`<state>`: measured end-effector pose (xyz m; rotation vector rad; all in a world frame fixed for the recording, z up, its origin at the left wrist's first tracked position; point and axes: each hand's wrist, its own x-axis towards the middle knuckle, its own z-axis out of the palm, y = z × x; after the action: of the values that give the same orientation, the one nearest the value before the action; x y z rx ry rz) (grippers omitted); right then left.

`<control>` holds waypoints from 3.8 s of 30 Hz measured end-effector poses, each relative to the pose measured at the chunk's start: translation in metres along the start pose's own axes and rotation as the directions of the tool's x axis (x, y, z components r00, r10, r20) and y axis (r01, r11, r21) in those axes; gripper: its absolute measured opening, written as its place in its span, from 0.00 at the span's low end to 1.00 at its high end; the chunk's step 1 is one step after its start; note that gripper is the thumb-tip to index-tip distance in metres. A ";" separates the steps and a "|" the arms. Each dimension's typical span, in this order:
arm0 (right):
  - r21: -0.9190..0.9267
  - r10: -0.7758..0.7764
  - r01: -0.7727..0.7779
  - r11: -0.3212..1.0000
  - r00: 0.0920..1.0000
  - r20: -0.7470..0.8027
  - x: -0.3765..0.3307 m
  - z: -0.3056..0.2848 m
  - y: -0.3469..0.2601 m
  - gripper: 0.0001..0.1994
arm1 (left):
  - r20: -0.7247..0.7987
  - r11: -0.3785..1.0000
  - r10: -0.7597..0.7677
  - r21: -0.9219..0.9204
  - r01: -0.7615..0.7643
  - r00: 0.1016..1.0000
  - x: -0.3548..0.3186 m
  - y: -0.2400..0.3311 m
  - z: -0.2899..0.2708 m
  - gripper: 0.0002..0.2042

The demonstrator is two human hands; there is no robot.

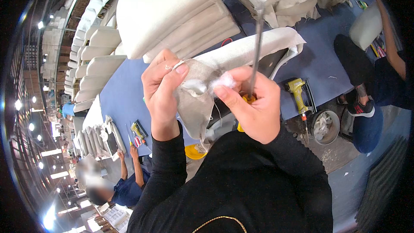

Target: The person stuffs white cotton-like filling into a beige fabric cushion cover using a yellow-handled screwdriver to push the material inside. They repeatedly pack the filling and adjust the cover to distribute the stuffing evenly.

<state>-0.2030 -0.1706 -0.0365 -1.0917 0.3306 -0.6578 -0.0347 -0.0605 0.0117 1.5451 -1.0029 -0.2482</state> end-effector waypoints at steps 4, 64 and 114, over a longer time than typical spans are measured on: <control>-0.223 -0.150 0.170 0.960 0.983 0.107 0.011 0.009 -0.006 0.09 | 0.000 0.998 0.046 0.050 -0.046 0.999 -0.002 -0.002 0.002 0.05; -0.643 0.015 0.117 0.757 0.981 0.195 -0.058 -0.034 0.019 0.19 | -0.136 0.968 0.202 0.179 -0.176 0.970 -0.012 -0.035 -0.044 0.07; -0.714 0.102 0.331 0.617 0.866 0.490 -0.078 -0.127 -0.087 0.19 | 0.437 1.000 0.011 0.001 -0.013 0.900 -0.060 -0.031 -0.026 0.54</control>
<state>-0.3618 -0.2363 -0.0189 -2.1137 0.0811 -0.3002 -0.0397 -0.0025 -0.0318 1.5174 -1.3621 -0.6058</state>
